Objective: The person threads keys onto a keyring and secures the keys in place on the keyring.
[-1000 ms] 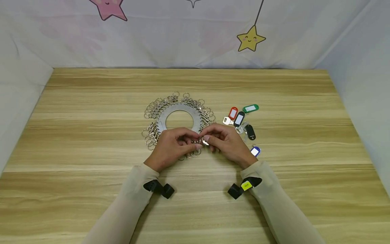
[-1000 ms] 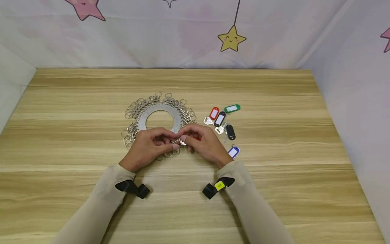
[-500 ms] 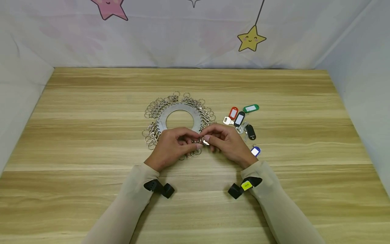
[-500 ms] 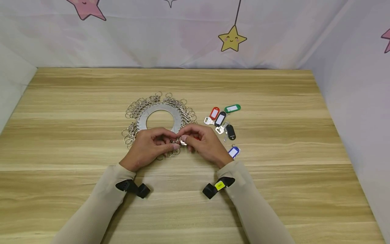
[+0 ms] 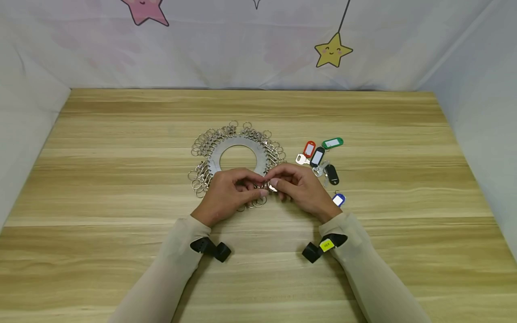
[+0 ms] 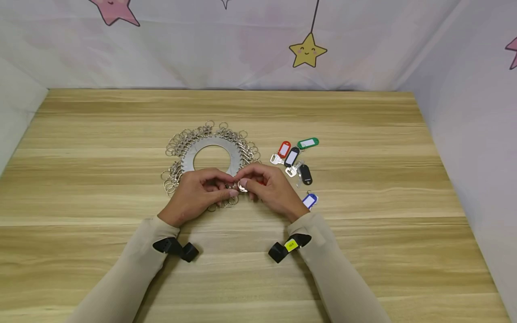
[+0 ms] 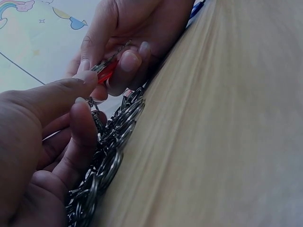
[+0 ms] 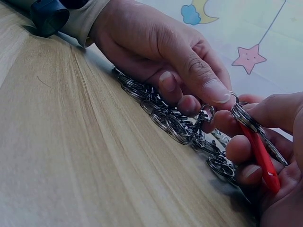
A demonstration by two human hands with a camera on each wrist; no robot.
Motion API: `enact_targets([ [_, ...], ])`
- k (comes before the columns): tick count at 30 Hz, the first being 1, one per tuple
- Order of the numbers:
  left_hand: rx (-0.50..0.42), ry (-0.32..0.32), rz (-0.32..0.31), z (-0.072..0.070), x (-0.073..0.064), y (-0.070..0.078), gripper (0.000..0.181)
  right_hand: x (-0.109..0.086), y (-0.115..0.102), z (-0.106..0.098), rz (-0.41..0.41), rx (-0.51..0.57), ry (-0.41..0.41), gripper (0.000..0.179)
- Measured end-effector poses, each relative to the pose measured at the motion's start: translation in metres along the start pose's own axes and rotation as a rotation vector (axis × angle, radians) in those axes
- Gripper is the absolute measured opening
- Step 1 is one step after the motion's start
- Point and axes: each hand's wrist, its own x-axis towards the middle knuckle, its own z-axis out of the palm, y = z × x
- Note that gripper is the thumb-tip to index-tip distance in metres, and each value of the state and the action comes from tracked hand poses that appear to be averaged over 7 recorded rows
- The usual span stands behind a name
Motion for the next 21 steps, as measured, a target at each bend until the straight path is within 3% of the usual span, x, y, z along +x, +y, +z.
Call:
enact_targets([
  [21,-0.028,-0.001,-0.017,0.0005,-0.0003,0.002,0.022,0.0001,0.0011,-0.0006,0.007,-0.013,0.001,0.013],
])
